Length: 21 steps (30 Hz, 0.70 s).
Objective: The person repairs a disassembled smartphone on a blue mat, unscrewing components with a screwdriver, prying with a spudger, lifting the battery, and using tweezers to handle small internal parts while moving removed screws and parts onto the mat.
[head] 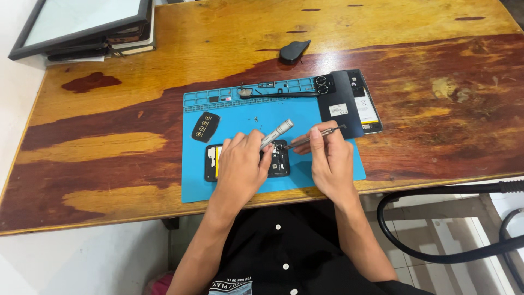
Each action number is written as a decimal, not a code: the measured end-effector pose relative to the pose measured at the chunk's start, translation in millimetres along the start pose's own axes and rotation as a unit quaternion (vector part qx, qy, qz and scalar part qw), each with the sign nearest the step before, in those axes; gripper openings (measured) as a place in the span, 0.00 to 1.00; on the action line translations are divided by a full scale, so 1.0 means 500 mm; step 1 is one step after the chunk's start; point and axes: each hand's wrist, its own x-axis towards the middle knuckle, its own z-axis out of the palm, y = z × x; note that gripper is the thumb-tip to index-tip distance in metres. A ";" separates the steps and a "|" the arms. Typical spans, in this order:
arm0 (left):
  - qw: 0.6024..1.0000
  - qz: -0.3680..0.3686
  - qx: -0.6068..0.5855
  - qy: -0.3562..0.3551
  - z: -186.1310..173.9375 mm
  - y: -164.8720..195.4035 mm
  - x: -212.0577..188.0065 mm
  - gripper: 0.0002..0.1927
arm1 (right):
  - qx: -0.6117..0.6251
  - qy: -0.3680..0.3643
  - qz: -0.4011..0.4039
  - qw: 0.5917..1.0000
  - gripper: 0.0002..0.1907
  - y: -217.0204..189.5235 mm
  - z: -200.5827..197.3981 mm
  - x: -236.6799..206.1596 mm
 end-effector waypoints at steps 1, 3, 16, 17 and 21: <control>1.000 -0.002 -0.001 0.000 0.000 0.001 0.000 0.09 | -0.008 0.003 -0.003 1.000 0.12 -0.002 0.001 0.000; 1.000 -0.004 -0.005 0.000 -0.002 0.003 0.000 0.09 | -0.024 0.007 -0.008 1.000 0.11 -0.008 0.004 0.000; 1.000 -0.010 0.016 0.010 0.000 0.003 -0.001 0.09 | -0.195 -0.116 -0.223 0.948 0.04 -0.064 0.011 -0.007; 1.000 -0.011 0.021 0.020 0.001 0.002 -0.001 0.09 | -0.188 -0.116 -0.223 0.949 0.04 -0.062 0.010 -0.006; 0.999 -0.036 0.017 0.028 0.005 0.000 0.000 0.09 | -0.184 -0.072 -0.099 0.975 0.05 -0.046 0.014 0.001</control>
